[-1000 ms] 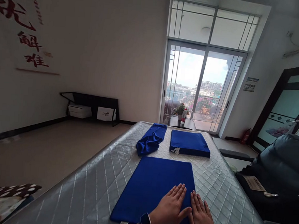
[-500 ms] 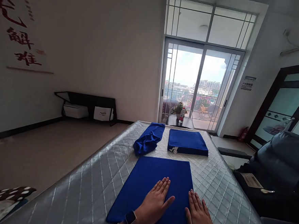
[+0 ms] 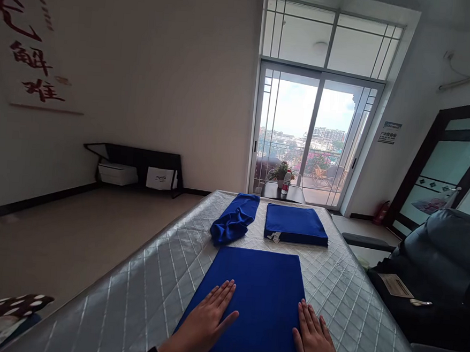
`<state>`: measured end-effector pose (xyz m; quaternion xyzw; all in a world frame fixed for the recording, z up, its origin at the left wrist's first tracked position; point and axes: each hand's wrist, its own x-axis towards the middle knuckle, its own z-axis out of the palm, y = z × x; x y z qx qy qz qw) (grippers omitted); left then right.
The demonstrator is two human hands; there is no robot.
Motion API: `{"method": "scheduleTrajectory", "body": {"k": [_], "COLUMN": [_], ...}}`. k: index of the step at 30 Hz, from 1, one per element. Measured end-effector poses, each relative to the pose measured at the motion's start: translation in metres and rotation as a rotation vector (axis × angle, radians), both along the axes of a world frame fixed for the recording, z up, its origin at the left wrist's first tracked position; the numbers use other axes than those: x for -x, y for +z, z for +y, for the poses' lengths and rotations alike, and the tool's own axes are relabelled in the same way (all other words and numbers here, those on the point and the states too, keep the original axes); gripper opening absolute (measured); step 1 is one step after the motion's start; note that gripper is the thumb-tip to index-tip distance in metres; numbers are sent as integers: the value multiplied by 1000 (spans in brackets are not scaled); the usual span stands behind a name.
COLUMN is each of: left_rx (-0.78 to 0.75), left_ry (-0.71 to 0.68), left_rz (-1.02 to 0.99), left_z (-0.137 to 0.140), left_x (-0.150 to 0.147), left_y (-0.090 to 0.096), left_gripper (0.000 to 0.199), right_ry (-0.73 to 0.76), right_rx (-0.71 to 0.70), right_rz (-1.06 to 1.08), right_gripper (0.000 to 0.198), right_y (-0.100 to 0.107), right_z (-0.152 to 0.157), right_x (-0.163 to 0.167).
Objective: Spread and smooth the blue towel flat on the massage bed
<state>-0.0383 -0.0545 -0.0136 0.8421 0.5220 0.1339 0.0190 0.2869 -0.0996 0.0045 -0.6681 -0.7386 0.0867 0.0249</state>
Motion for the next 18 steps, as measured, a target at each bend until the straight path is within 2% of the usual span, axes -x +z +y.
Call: {"method": "scheduleTrajectory", "body": {"k": [3,6,10,13,18], "left_rx": [32,2,-16,45,78], "left_ry": [55,71,120,153,158], "left_rz": [-3,-21,-41,-29,-47], "left_z": [-4,-7,-9,-10,-14], "left_x": [16,30,37,35,30], "left_y": [-3,-8,-13,-10,4], "left_gripper": [66,66,68,71,71], "right_ry": [6,-5,-4,-3,4], "right_rx": [9,18,26,18,87], "right_rz": [-8,-22,-32,-23,-35], "right_gripper": [64,65,64,64,70], "right_y": [2,5,7,9,17], "right_z": [0,-1,-2,-2,-3], "right_x": [0,2,3,3,3]}}
